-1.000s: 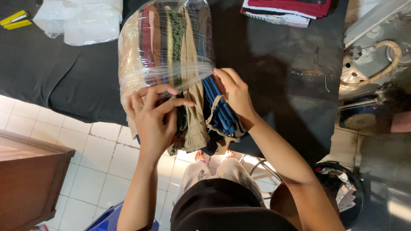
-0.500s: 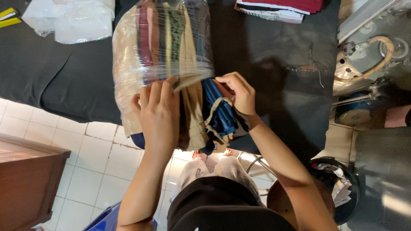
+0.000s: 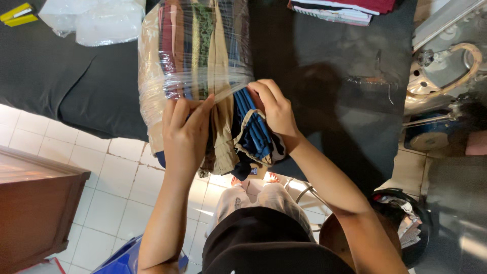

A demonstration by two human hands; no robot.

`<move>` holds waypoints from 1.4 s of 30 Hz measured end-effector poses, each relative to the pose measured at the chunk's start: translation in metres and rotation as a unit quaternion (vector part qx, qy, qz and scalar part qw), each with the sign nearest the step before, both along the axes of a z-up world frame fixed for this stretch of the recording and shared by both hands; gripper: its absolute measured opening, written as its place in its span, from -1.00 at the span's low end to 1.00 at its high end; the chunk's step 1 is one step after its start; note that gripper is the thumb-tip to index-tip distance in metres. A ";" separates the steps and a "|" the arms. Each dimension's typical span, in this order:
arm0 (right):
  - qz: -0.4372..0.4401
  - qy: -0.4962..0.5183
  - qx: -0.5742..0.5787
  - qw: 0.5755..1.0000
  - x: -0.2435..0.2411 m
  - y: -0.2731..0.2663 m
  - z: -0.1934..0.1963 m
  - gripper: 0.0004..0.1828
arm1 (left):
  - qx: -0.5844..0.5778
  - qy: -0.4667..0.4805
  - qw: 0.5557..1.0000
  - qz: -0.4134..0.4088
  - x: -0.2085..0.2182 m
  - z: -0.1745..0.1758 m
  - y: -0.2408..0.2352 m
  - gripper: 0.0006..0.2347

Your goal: The person wraps a stack of folded clothes in a clear plastic bag, folds the edges, and secures the bundle with a rubber band. The person then places a small green bottle inside the bag and adjusts the bundle.

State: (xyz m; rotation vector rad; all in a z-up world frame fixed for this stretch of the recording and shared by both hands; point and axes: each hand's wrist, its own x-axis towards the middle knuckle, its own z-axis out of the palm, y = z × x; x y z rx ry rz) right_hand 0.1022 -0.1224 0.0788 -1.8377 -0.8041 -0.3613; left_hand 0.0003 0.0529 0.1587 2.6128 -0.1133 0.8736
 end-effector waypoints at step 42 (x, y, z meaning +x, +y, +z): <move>0.037 0.115 -0.009 0.993 0.004 -0.027 -0.047 -0.71 | 0.216 0.013 0.957 -0.191 0.001 0.000 -0.006 -0.53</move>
